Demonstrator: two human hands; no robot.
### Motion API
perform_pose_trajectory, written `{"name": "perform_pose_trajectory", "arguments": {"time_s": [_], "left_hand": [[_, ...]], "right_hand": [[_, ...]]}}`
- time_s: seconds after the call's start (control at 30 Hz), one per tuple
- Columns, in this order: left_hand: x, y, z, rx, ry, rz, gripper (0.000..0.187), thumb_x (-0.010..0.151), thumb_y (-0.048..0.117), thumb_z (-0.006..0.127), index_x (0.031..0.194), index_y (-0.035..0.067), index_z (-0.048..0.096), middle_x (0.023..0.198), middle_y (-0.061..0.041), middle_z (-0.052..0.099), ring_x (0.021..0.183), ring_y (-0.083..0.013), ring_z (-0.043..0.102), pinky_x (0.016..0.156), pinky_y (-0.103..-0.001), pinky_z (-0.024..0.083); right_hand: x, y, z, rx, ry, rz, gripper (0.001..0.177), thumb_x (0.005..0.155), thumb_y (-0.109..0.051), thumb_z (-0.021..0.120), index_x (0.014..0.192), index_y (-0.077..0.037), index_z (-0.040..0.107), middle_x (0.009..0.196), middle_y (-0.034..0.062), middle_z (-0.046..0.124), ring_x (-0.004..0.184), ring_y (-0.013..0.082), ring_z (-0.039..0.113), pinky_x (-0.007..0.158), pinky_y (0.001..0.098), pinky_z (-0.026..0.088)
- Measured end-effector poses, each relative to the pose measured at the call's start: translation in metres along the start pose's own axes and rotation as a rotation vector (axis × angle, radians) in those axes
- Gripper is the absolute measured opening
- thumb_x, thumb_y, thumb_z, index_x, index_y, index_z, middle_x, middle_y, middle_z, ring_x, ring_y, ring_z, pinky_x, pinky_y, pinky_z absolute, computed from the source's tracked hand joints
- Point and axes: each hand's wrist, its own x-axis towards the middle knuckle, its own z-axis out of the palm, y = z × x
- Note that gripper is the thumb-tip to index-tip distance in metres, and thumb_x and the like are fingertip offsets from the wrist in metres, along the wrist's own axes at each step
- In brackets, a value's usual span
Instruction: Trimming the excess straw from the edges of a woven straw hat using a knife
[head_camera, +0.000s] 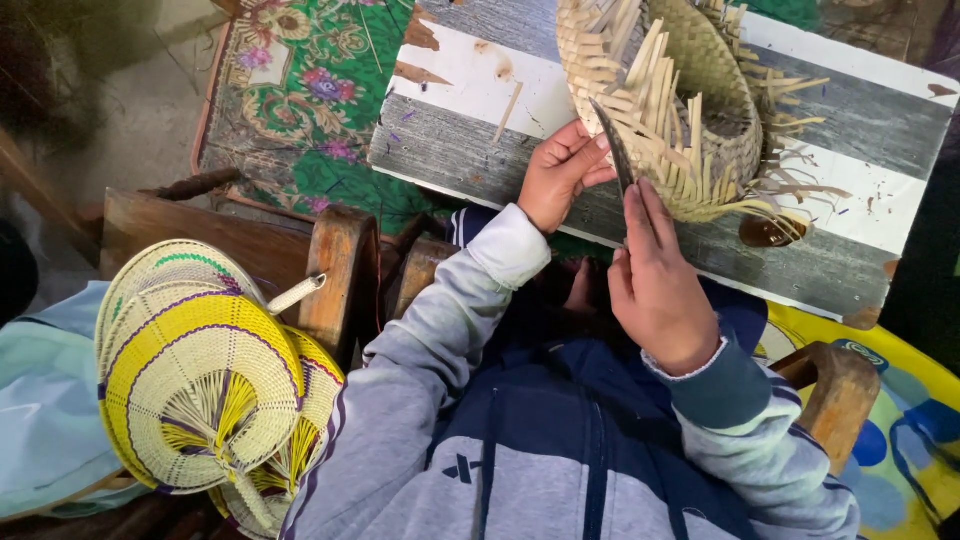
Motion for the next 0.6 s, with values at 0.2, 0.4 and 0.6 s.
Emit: {"name": "perform_pose_trajectory", "arguments": {"time_s": [0.2, 0.4, 0.6], "left_hand": [[-0.002, 0.001, 0.006, -0.002, 0.001, 0.005, 0.013, 0.098, 0.010, 0.072, 0.107, 0.001, 0.067, 0.096, -0.007, 0.077, 0.084, -0.0197, 0.078, 0.080, -0.036, 0.067], [0.003, -0.010, -0.009, 0.010, 0.006, 0.005, 0.013, 0.098, 0.010, 0.072, 0.107, 0.001, 0.067, 0.096, -0.007, 0.076, 0.084, -0.0204, 0.078, 0.079, -0.036, 0.068], [0.011, -0.038, -0.037, -0.004, 0.044, 0.018, 0.013, 0.098, 0.008, 0.070, 0.108, 0.000, 0.067, 0.094, -0.008, 0.077, 0.084, -0.0228, 0.079, 0.078, -0.036, 0.067]], "right_hand": [[0.001, -0.001, -0.003, 0.057, -0.011, 0.013, 0.064, 0.100, -0.003, 0.043, 0.161, 0.003, 0.024, 0.164, 0.0350, 0.019, 0.109, 0.0582, 0.061, 0.065, 0.0558, 0.064], [0.000, 0.004, 0.002, 0.056, 0.011, 0.014, 0.064, 0.099, -0.003, 0.043, 0.161, 0.002, 0.027, 0.165, 0.0321, 0.020, 0.098, 0.0605, 0.063, 0.059, 0.0541, 0.063], [0.002, 0.004, 0.011, -0.006, 0.027, 0.002, 0.068, 0.097, 0.000, 0.044, 0.161, 0.001, 0.022, 0.165, 0.0308, 0.019, 0.089, 0.0627, 0.063, 0.059, 0.0578, 0.063]]}}
